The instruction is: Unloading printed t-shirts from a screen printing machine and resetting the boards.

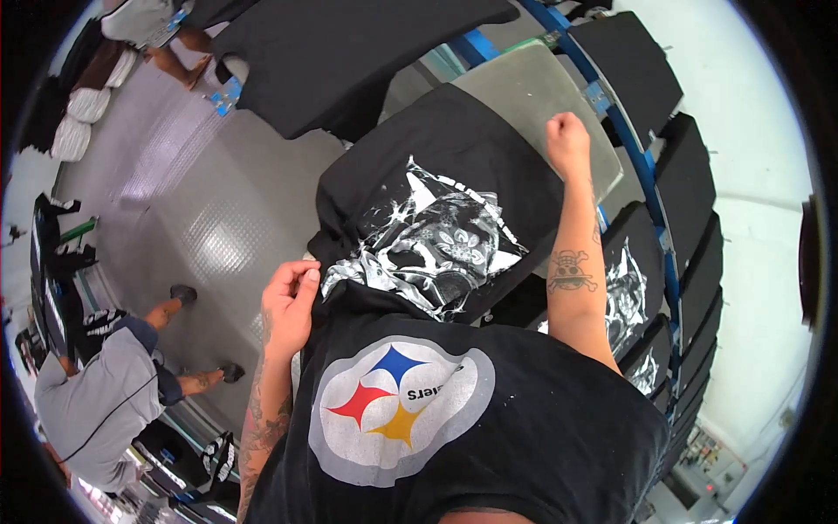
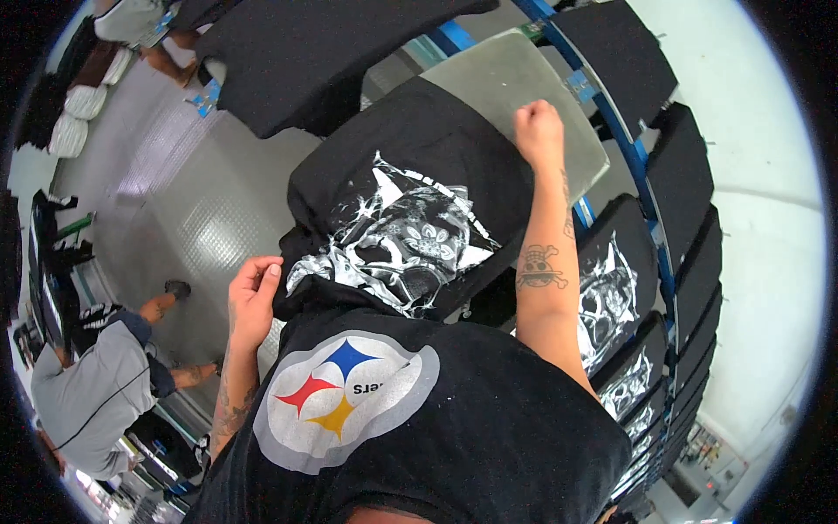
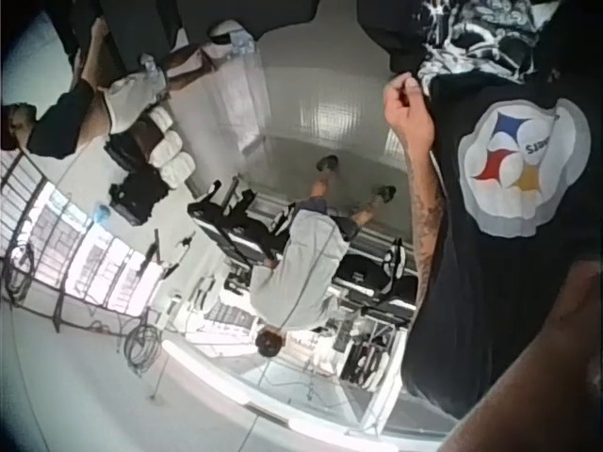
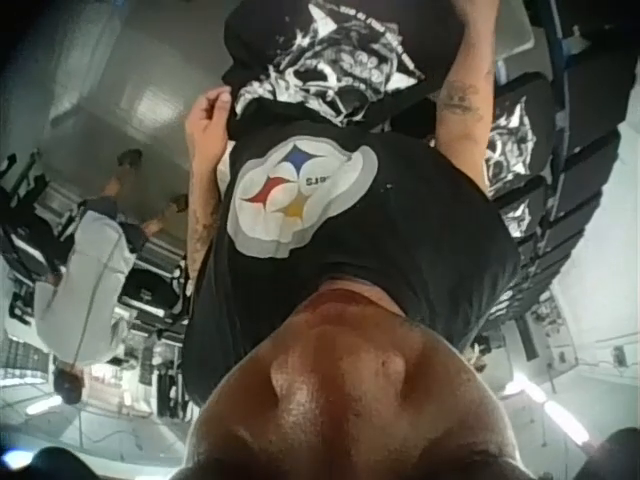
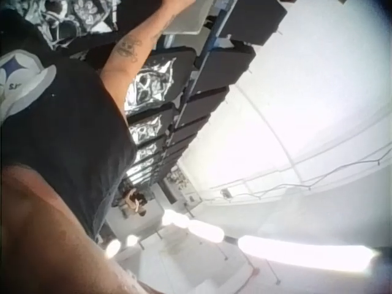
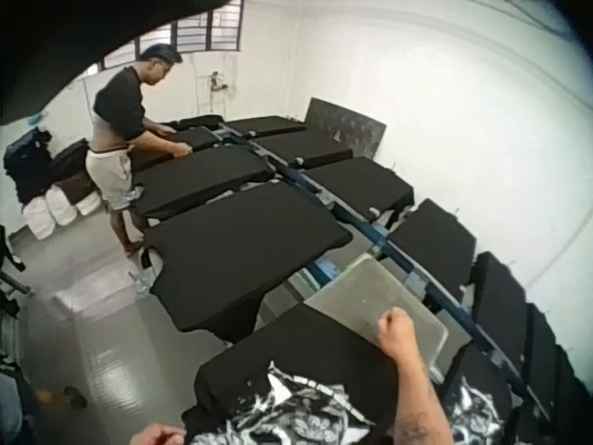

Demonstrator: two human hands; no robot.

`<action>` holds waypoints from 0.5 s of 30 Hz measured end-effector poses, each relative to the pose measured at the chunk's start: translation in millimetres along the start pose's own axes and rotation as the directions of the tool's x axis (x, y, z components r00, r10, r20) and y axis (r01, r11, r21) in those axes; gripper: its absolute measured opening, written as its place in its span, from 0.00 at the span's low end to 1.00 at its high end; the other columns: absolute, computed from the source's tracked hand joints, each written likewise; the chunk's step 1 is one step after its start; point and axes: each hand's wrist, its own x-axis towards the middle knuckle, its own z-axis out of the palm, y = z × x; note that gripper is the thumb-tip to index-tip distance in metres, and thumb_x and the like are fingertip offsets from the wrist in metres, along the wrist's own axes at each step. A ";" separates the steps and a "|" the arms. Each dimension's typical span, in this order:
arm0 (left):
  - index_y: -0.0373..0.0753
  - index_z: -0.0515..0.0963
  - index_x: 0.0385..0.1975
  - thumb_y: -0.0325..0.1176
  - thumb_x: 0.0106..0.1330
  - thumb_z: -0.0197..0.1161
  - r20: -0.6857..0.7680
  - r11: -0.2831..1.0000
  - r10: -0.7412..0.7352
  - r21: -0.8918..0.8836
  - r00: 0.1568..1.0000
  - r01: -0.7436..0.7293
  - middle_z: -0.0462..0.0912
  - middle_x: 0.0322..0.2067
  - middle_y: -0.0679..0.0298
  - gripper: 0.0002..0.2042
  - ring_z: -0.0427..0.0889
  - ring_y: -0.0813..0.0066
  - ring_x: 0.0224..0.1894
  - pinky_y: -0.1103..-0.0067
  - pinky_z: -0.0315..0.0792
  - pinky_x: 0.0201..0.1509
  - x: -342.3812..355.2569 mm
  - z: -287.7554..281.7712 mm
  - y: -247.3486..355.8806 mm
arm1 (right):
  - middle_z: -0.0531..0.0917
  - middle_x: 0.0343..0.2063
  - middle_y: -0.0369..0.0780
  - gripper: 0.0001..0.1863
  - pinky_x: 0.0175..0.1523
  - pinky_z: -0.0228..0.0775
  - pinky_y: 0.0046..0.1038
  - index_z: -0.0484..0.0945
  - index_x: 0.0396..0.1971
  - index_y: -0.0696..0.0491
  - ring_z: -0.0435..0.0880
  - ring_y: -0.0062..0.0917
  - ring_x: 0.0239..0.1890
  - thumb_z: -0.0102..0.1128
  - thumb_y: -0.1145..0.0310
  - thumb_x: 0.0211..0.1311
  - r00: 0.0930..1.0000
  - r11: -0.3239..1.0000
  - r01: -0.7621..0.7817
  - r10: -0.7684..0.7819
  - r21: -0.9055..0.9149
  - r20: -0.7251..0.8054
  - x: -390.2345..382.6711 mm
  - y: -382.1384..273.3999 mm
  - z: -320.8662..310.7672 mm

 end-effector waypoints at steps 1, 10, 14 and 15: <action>0.35 0.78 0.44 0.32 0.72 0.60 0.006 1.000 -0.019 -0.020 1.000 0.019 0.76 0.31 0.74 0.08 0.70 0.88 0.32 0.87 0.66 0.38 -0.2 -0.6 -1.2 | 0.82 0.34 0.53 0.14 0.49 0.72 0.43 0.78 0.31 0.60 0.81 0.48 0.42 0.54 0.62 0.62 0.995 0.994 -0.095 0.096 -0.046 0.006 -3.0 19.2 -16.0; 0.36 0.78 0.45 0.34 0.72 0.60 0.068 0.983 -0.098 0.165 0.993 0.086 0.75 0.31 0.74 0.09 0.68 0.88 0.32 0.86 0.64 0.36 -2.9 -4.3 -3.5 | 0.86 0.37 0.51 0.16 0.53 0.74 0.39 0.83 0.43 0.51 0.84 0.45 0.46 0.58 0.64 0.56 0.922 0.847 -0.383 0.375 -0.368 -0.098 -103.9 151.4 -106.8; 0.38 0.78 0.43 0.35 0.69 0.62 0.225 0.926 -0.173 0.369 0.959 0.080 0.75 0.31 0.71 0.09 0.70 0.84 0.33 0.84 0.66 0.38 -1.6 -13.5 7.3 | 0.86 0.37 0.50 0.20 0.54 0.74 0.38 0.82 0.47 0.52 0.84 0.45 0.46 0.64 0.62 0.55 0.829 0.806 -0.557 0.555 -0.198 -0.072 -119.7 160.1 -86.7; 0.38 0.78 0.43 0.35 0.69 0.62 0.210 0.917 -0.179 0.388 0.961 0.086 0.75 0.31 0.71 0.09 0.70 0.84 0.33 0.84 0.66 0.38 -2.6 -18.8 11.3 | 0.87 0.33 0.49 0.18 0.45 0.77 0.37 0.82 0.43 0.55 0.87 0.41 0.36 0.64 0.60 0.55 0.828 0.800 -0.561 0.547 -0.213 -0.127 -121.7 158.8 -78.5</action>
